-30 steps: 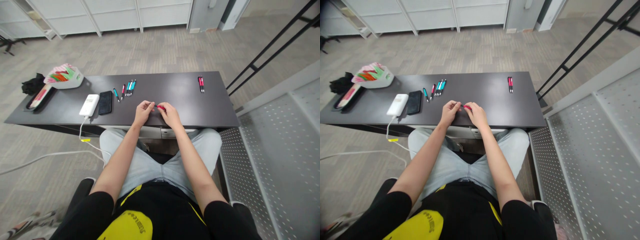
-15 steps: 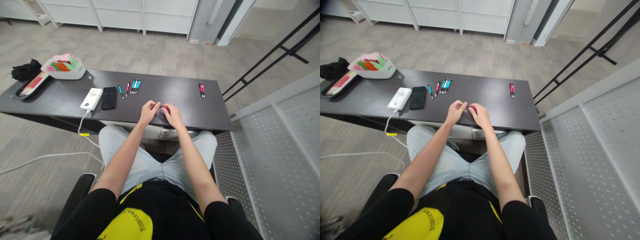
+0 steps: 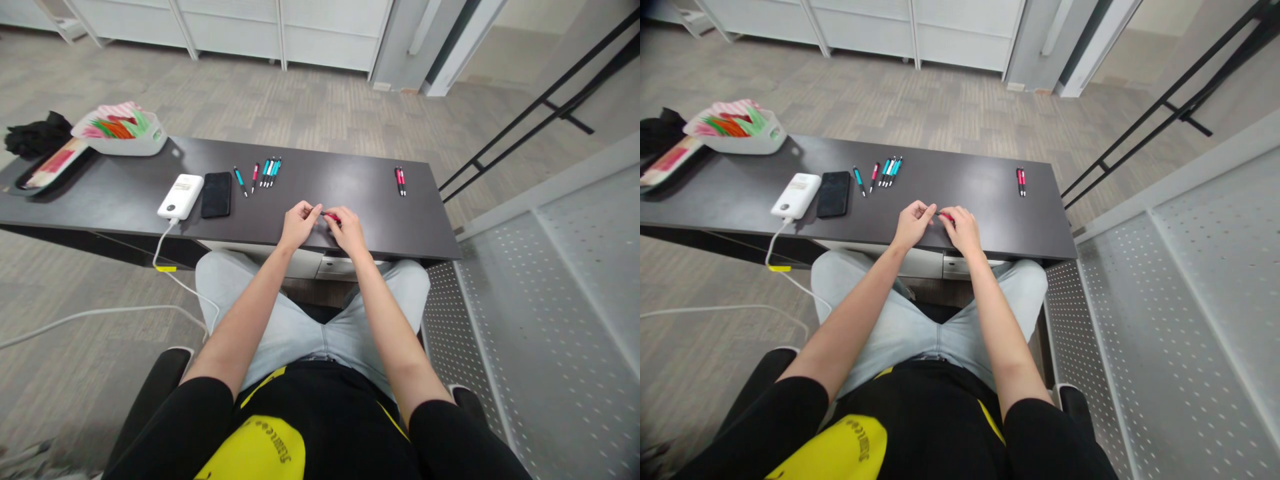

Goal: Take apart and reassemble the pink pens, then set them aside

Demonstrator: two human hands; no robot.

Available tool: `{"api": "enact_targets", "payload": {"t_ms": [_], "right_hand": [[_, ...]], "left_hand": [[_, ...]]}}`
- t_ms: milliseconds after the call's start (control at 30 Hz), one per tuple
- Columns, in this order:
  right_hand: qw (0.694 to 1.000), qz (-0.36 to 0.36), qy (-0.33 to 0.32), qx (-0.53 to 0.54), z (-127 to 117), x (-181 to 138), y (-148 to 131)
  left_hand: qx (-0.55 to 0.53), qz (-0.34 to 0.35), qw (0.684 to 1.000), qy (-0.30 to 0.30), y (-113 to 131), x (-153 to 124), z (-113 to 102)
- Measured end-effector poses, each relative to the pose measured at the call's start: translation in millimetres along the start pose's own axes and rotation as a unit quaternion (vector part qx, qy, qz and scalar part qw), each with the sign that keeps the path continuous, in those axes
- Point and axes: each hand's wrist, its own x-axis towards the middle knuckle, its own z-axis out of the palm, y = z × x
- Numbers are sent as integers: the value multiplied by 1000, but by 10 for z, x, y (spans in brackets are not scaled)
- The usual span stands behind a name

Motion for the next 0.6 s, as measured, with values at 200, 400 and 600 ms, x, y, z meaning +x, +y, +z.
{"api": "enact_targets", "payload": {"t_ms": [200,400,600], "right_hand": [[999,-5,11,49,31,-34,37],[997,1,3,75,-9,-46,-27],[992,15,5,124,-27,-20,-61]], "left_hand": [[64,43,997,-10,-90,23,-34],[123,92,988,-32,-191,85,-96],[-36,50,991,-120,-234,150,-125]]}}
